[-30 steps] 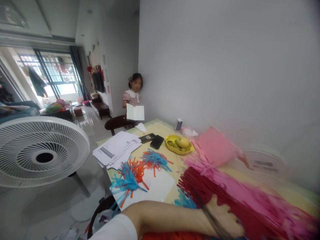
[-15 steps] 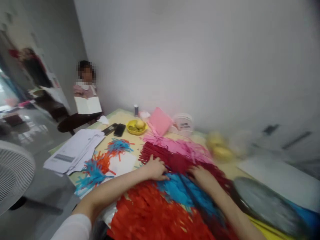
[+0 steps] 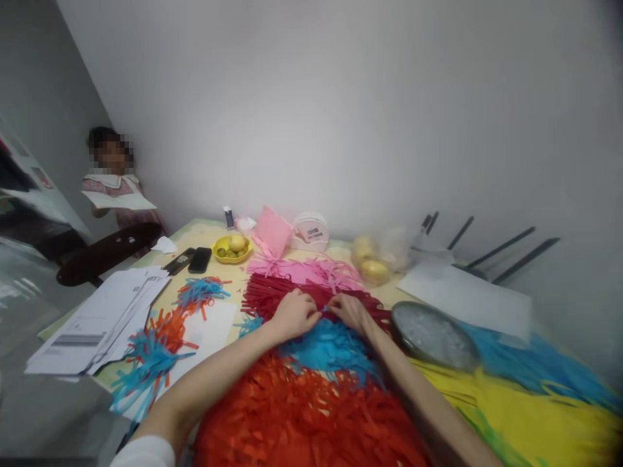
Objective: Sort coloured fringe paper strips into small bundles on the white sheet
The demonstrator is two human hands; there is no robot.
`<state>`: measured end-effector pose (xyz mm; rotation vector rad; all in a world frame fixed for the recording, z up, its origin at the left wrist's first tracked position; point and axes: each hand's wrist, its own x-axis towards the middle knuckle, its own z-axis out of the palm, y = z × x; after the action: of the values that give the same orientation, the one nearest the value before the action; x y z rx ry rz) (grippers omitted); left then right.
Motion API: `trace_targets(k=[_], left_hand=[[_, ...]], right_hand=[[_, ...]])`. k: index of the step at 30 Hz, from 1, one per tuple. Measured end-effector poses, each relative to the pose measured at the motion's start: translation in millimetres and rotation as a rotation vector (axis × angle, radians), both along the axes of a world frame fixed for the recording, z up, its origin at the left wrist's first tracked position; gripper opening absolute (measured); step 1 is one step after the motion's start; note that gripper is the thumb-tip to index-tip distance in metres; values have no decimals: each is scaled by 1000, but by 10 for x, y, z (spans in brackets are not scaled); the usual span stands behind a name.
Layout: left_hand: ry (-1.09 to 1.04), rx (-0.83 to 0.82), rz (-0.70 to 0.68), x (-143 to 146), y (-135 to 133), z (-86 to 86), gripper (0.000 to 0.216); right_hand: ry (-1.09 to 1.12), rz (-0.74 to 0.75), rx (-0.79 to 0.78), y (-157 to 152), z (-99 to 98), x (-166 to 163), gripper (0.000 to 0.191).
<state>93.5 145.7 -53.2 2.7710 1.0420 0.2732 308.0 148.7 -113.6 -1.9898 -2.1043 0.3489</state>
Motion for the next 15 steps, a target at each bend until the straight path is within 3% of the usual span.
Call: trace_targets(k=[3,8,11,15], left_hand=[[-16,44,154,149,108,-50,30],[18,83,215,355,293,-100,26],[15,95,255,407,390,-74,28],[-66,129,298,382,441,66,21]], right_hand=[[24,-41,38,3,69,-14,29],[21,-73,168,-80,211,-118,30],[1,-93,242,-253,233,-341,28],[14,-22,251,-419,102,-793,27]])
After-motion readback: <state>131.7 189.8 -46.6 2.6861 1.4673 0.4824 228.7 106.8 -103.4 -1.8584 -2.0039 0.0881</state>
